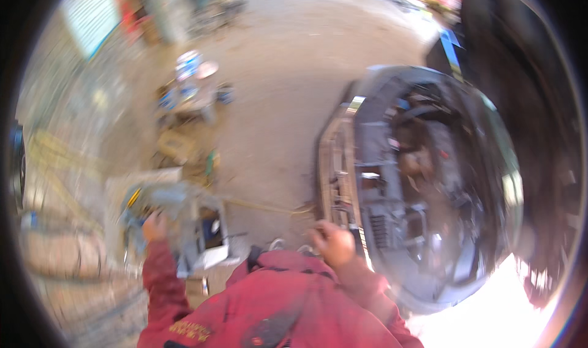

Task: The person installs a rubber seal strip along the underside edge of a car hood, pressing it into place by hand. They then use a screwdriver to remove a seal strip from a detached hood panel resting on the floor.

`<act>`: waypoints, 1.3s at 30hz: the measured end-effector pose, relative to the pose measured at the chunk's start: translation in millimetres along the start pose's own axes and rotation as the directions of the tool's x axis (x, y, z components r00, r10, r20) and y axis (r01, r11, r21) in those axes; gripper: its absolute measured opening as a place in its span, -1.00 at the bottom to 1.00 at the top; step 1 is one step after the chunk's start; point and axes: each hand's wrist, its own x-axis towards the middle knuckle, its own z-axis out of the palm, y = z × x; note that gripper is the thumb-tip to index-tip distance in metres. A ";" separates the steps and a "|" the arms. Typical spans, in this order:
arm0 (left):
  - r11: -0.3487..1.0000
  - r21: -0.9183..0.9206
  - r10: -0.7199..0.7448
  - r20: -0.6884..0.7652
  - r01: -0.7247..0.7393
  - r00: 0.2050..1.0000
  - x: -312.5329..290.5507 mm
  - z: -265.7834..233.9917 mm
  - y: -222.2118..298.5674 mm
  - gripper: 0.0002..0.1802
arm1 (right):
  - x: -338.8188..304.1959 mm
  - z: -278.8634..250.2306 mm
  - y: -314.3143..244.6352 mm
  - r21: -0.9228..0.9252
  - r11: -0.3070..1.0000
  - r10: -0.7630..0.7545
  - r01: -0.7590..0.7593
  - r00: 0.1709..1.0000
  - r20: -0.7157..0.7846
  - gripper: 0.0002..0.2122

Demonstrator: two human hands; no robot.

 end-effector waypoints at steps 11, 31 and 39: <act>0.753 -0.655 0.329 0.299 -0.058 0.896 -49.8 27.8 220.5 -0.78 | -28.2 3.0 -7.8 0.165 0.985 -0.036 0.045 0.998 -0.058 -0.72; -0.011 -0.781 0.980 -0.133 -0.625 0.148 -351.2 84.2 580.3 -0.58 | -221.5 -153.8 151.0 0.952 0.264 0.603 0.158 0.743 -0.290 -0.74; -0.259 -0.486 0.960 -0.228 -0.835 -0.165 -365.7 34.2 738.3 -0.65 | -244.3 -299.2 227.7 0.829 0.370 0.510 0.419 0.655 -0.558 -0.87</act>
